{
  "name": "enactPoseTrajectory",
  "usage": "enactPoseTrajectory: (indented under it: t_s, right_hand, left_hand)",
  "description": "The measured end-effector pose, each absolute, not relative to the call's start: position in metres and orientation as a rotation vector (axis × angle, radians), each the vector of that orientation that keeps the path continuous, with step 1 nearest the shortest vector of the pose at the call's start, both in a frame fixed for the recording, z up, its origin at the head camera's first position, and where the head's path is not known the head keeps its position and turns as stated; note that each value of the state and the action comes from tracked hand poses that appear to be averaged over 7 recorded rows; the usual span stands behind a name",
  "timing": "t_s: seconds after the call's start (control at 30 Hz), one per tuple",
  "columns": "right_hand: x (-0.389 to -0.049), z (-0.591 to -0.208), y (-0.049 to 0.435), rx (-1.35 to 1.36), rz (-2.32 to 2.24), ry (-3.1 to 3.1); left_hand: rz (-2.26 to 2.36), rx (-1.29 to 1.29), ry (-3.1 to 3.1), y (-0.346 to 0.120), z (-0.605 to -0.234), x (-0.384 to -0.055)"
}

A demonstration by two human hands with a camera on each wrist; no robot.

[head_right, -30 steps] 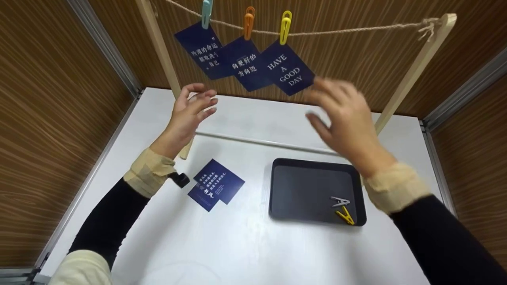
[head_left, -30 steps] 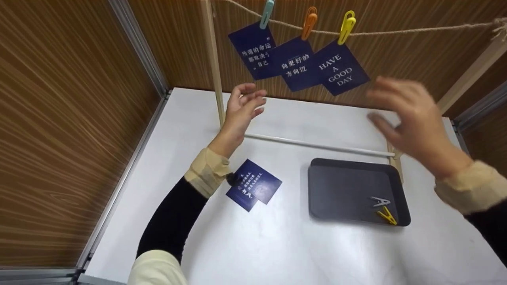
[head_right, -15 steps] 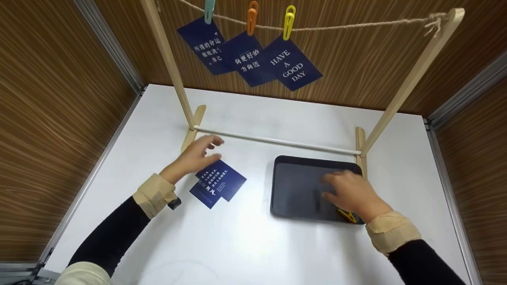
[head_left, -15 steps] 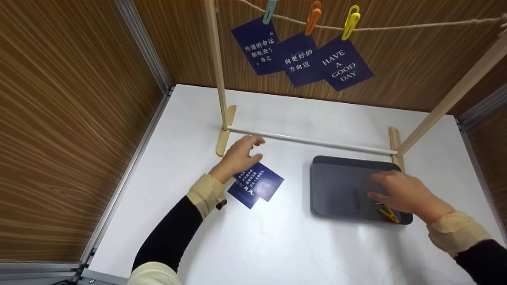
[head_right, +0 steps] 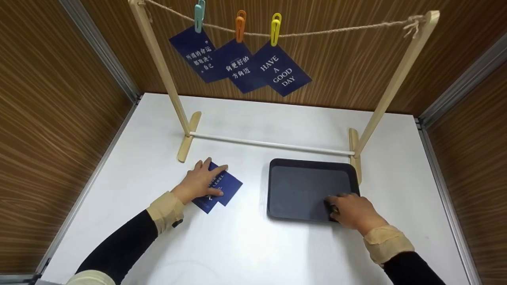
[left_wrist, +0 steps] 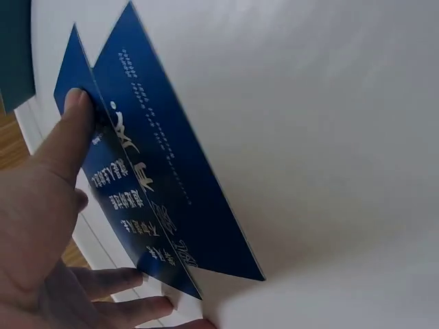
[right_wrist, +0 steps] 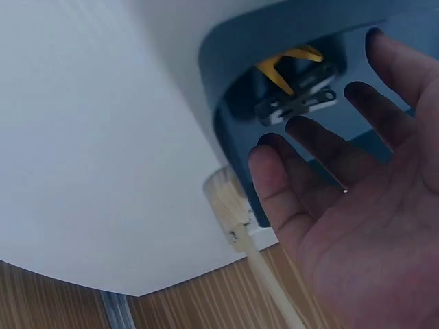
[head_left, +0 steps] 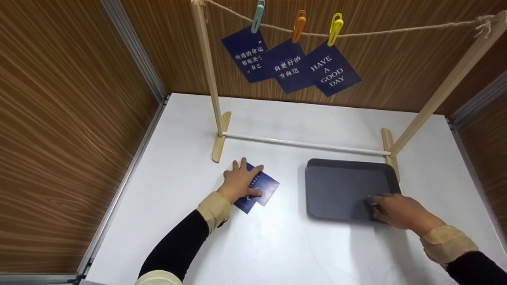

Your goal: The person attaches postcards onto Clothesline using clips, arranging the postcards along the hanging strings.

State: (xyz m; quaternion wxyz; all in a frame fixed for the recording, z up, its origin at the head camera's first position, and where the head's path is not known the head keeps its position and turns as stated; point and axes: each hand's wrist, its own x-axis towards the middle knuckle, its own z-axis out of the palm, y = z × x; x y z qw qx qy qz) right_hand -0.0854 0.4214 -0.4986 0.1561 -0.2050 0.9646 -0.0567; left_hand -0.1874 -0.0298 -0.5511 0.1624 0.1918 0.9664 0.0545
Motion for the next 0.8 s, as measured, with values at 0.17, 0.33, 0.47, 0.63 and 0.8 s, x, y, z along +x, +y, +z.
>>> enactPoseTrajectory:
  t_s: [0.17,0.33,0.47,0.63,0.8]
  right_hand:
    - [-0.079,-0.502,0.428,-0.568,-0.223,2.794]
    - [-0.076,-0.505,0.434,-0.52,-0.227,2.817]
    - [-0.076,-0.507,0.435,-0.495,-0.236,2.85]
    - [-0.075,-0.509,0.433,-0.464,-0.262,2.877]
    - [-0.077,-0.512,0.432,-0.444,-0.266,2.921]
  left_hand:
    - [0.151,0.527,2.783,-0.031,-0.548,-0.185]
    - [0.213,0.492,2.794,-0.035,-0.545,-0.187]
    - [0.343,0.409,2.805,-0.038,-0.548,-0.189]
    - [0.65,0.247,2.755,-0.045,-0.551,-0.192]
    - [0.961,0.108,2.645,-0.052,-0.551,-0.199]
